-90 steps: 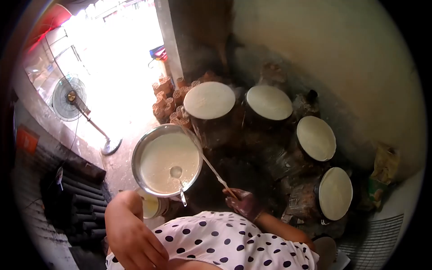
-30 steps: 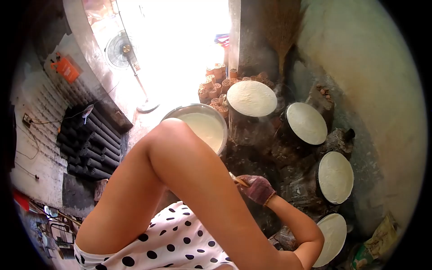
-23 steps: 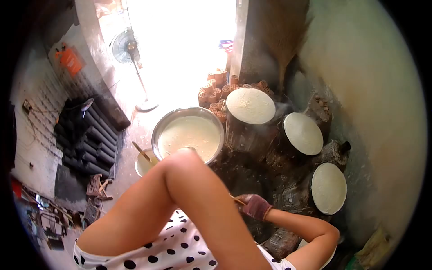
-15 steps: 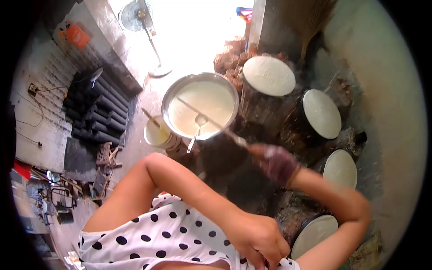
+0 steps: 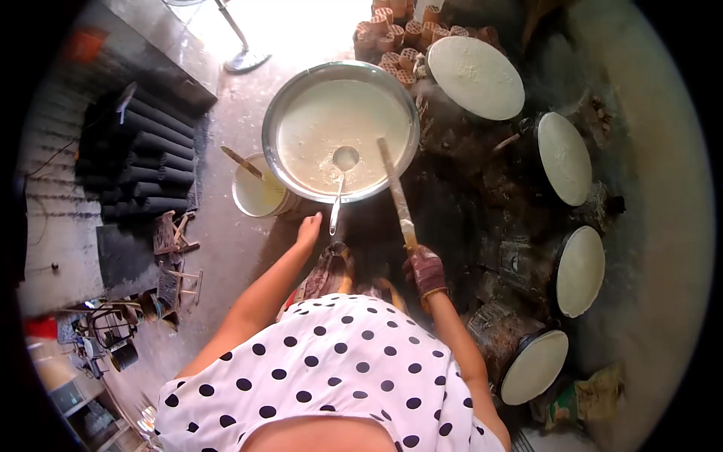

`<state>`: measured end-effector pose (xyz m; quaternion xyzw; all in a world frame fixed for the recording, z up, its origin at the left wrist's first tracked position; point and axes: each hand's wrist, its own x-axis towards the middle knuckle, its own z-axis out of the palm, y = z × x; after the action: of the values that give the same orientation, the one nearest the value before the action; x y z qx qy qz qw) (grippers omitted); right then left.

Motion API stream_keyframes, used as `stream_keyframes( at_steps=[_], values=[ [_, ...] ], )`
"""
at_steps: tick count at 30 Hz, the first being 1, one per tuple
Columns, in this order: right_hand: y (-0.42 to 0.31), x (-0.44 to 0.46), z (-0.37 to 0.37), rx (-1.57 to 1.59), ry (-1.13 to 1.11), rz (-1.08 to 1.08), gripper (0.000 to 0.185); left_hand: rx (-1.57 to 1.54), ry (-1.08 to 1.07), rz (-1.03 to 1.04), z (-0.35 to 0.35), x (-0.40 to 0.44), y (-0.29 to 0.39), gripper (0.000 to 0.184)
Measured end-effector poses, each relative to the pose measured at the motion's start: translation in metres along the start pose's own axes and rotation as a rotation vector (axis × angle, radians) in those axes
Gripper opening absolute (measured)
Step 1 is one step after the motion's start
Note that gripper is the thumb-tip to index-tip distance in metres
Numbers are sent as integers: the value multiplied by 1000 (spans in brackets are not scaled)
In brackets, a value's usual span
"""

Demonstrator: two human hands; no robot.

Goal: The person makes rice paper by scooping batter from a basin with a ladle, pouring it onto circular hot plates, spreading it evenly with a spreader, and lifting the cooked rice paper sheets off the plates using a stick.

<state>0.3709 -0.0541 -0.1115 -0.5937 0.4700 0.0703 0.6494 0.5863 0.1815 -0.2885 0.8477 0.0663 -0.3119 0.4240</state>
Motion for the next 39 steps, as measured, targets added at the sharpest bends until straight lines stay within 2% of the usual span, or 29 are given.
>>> stream_keyframes(
  at_steps=[1,3,4,6,8,9,10,12,13,14,15,16,18,19,20,21,22,23,24,26,27,28,30,32,36,38,39],
  values=[
    [7,11,8,-35,-14,-30,19,-2,-26,-17,1,9,17,39],
    [9,41,19,-30,-5,10,19,-997,-706,-721,10,27,52,48],
    [-11,50,26,-16,-8,21,18,-1115,-909,-650,16,41,55,45],
    [-62,63,37,-335,35,79,24,-1172,-711,-551,22,73,67,33],
    [-41,111,39,-1008,234,-481,33,-1017,-716,-476,23,120,59,20],
    [-37,128,40,-1005,230,-466,33,-784,-588,-408,10,112,79,18],
    [-35,142,41,-994,189,-455,35,-771,-593,-420,-1,109,84,18],
    [-54,147,52,-961,168,-422,38,-286,-519,-44,-21,109,88,23],
    [-88,130,66,-916,193,-114,37,-80,-412,87,-27,113,90,32],
    [-107,122,72,-861,210,190,37,-67,-434,82,-29,120,91,32],
    [-41,163,67,-734,101,247,35,129,-386,216,-31,130,93,35],
    [-37,157,69,-725,107,255,35,322,-329,356,-33,140,96,38],
    [-36,130,69,-707,121,-500,32,350,-405,276,-36,141,118,40],
    [-63,114,75,-834,232,-344,29,383,-430,319,-33,147,116,38],
    [-54,120,74,-832,236,-337,29,418,-451,369,-29,152,116,36],
    [-47,128,79,-784,171,-253,31,423,-455,374,-26,151,117,36],
    [-42,136,82,-732,103,-172,35,342,-487,274,-23,148,116,34],
    [-31,134,82,-727,101,-443,41,262,-517,170,-20,146,114,33],
    [-21,134,86,-724,98,-438,41,265,-520,165,-16,143,115,33],
    [20,148,94,-671,272,-242,45,-233,-672,-250,-8,131,123,30],
    [4,132,107,-309,126,-28,47,-379,-738,-367,-6,122,133,30],
    [-17,115,122,27,64,217,50,-367,-734,-360,-4,113,141,30],
    [-37,86,132,199,14,298,51,-785,-741,-683,-6,87,156,23],
    [-47,63,130,254,-20,233,51,-796,-712,-625,-25,54,186,28],
    [-119,17,118,335,-93,42,53,-857,-673,-213,-81,-18,265,34],
    [-134,10,114,312,-78,-81,53,-816,-666,-29,-109,-56,308,33],
    [-140,8,109,341,-78,-233,52,-798,-672,57,-124,-74,326,34]
  ],
)
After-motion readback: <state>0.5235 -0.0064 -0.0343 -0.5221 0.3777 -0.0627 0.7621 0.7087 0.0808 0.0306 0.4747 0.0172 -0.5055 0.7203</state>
